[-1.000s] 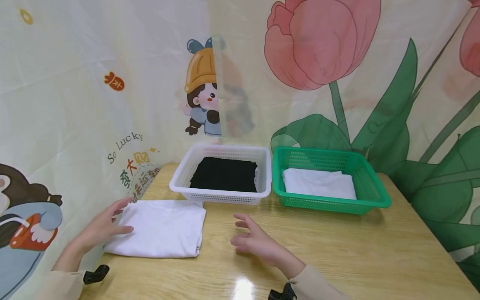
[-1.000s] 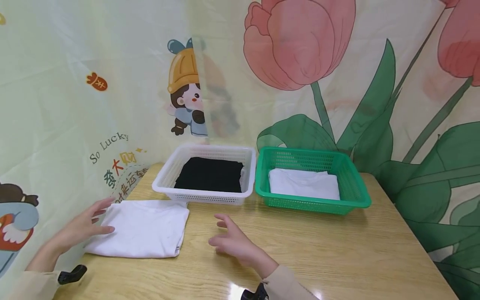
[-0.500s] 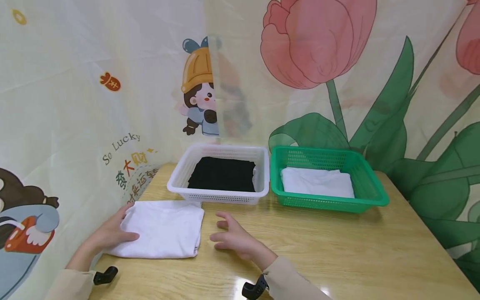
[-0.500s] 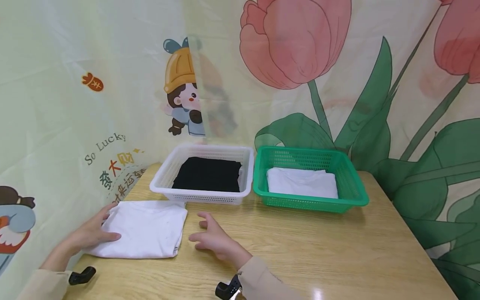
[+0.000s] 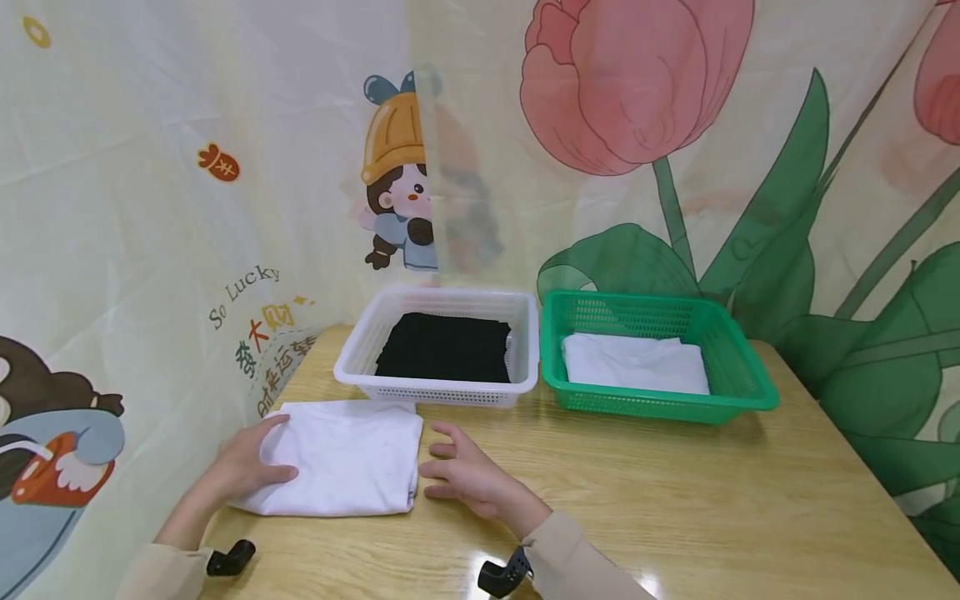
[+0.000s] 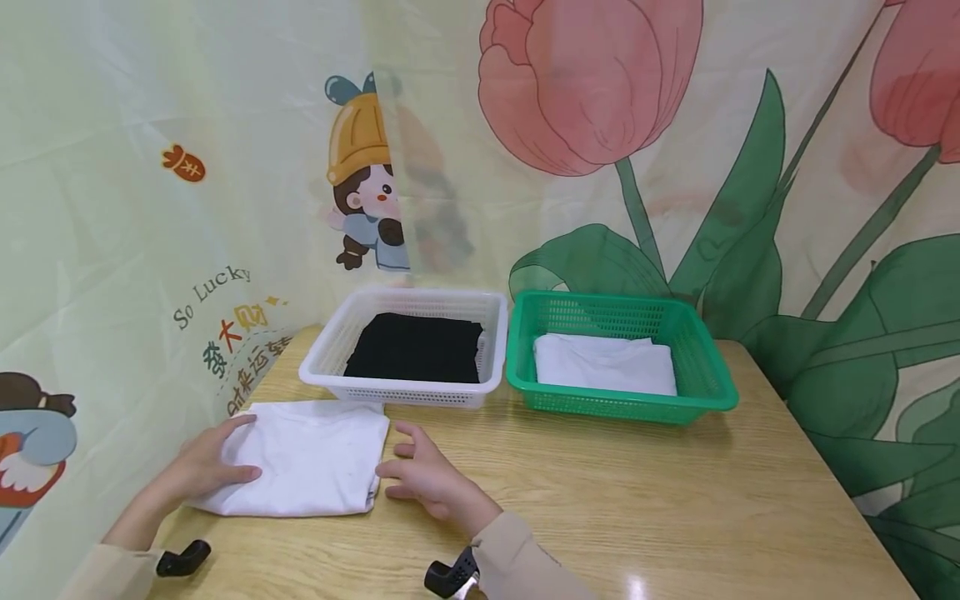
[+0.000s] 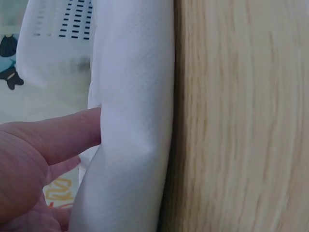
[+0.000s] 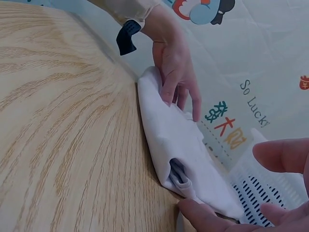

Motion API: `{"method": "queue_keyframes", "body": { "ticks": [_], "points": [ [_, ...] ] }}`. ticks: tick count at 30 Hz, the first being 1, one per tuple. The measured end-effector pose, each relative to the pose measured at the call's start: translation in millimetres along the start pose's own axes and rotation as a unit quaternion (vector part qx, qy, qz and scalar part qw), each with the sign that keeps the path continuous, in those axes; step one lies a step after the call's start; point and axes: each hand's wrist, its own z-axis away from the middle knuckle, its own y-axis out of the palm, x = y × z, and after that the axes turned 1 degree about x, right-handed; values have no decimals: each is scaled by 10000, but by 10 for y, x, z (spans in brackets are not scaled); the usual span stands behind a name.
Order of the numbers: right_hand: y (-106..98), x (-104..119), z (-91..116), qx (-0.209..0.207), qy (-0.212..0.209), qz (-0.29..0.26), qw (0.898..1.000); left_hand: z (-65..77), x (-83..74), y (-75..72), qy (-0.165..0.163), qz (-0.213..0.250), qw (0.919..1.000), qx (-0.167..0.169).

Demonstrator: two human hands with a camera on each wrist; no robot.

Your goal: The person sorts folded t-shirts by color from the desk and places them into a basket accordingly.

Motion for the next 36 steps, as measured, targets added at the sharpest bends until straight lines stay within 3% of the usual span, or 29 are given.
{"method": "queue_keyframes", "body": {
  "ticks": [5,9,14,17,21,30,36],
  "points": [
    [40,-16,-44,34,3,-201,9998,12,-85,-20,-321,44,9993,159],
    [76,-24,-96,-7,-5,-366,9993,23,-116,-44,-525,573,9958,481],
    [80,-37,-156,-176,113,-515,9985,41,-140,-20,-469,1753,9773,1092],
    [63,-38,-173,-186,204,-613,9977,36,-174,8,-277,2128,9683,1279],
    [51,-49,-181,-96,175,-469,9987,28,-213,29,-192,2201,9673,1247],
    [115,-22,-177,-75,-179,828,9964,75,-205,11,-391,1962,9731,1145],
    [158,24,-215,-75,-114,985,9950,132,-178,-61,-349,2184,9681,1178]
  ]
}}
